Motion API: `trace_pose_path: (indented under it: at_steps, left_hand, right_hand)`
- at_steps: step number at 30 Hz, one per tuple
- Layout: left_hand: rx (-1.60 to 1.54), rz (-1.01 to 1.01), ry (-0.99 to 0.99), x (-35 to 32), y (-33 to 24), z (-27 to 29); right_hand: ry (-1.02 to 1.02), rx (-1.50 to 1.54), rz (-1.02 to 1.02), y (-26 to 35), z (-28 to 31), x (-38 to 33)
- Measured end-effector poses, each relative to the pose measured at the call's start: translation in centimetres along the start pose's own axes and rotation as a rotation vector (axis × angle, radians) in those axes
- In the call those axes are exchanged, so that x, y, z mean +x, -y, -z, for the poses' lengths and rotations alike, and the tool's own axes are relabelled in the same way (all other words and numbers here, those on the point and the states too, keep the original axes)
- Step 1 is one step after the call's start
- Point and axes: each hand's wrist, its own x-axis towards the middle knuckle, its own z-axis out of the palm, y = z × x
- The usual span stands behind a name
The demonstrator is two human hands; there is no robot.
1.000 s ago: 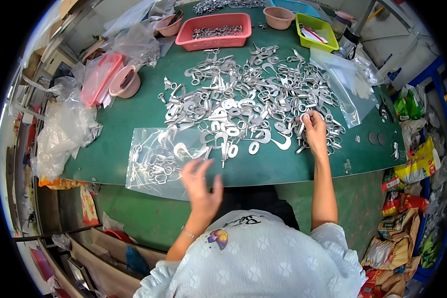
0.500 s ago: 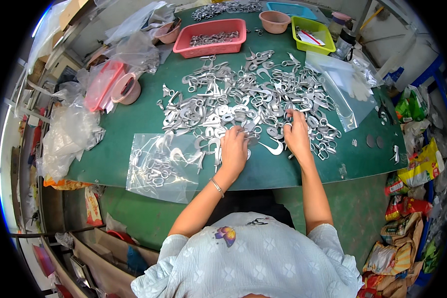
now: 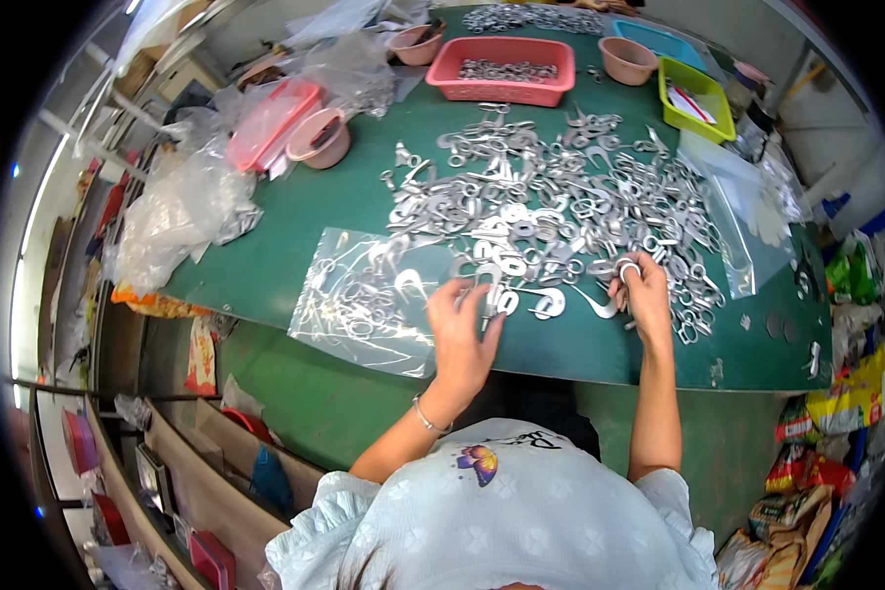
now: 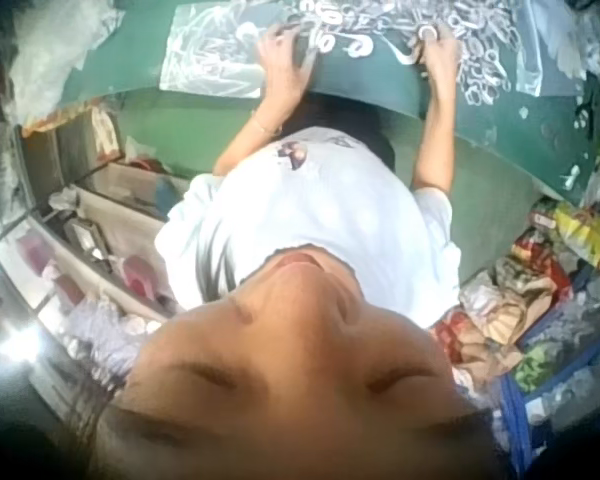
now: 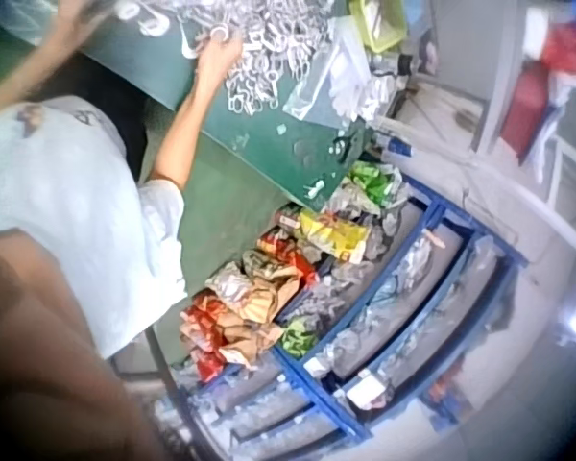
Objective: The person sorts a large pile of silver metal hooks and fasteners on a green workbench. They pick up individual pieces, inspect them, and place them into clear plastic bags. The person occasionally moves the bags to a shelf and returns to the table to continue sorting the remaining hardware.
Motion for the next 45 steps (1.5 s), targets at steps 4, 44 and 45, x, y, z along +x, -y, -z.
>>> trace_pose_path:
  at_steps: [4, 44, 45]
  left_hand:
    - [0.299, 0.225, 0.095, -3.0, 2.8, 2.9]
    - [-1.157, 0.178, -0.683, 10.6, 14.3, 17.0]
    - [-1.186, 0.174, -0.645, 11.4, 14.0, 17.1]
  right_hand:
    - [0.362, 0.105, -0.150, 1.9, -6.0, -1.6]
    - [0.266, -0.515, 0.689, 8.6, -29.6, 1.0]
    - [0.509, -0.391, 0.267, 8.7, -29.1, 1.8]
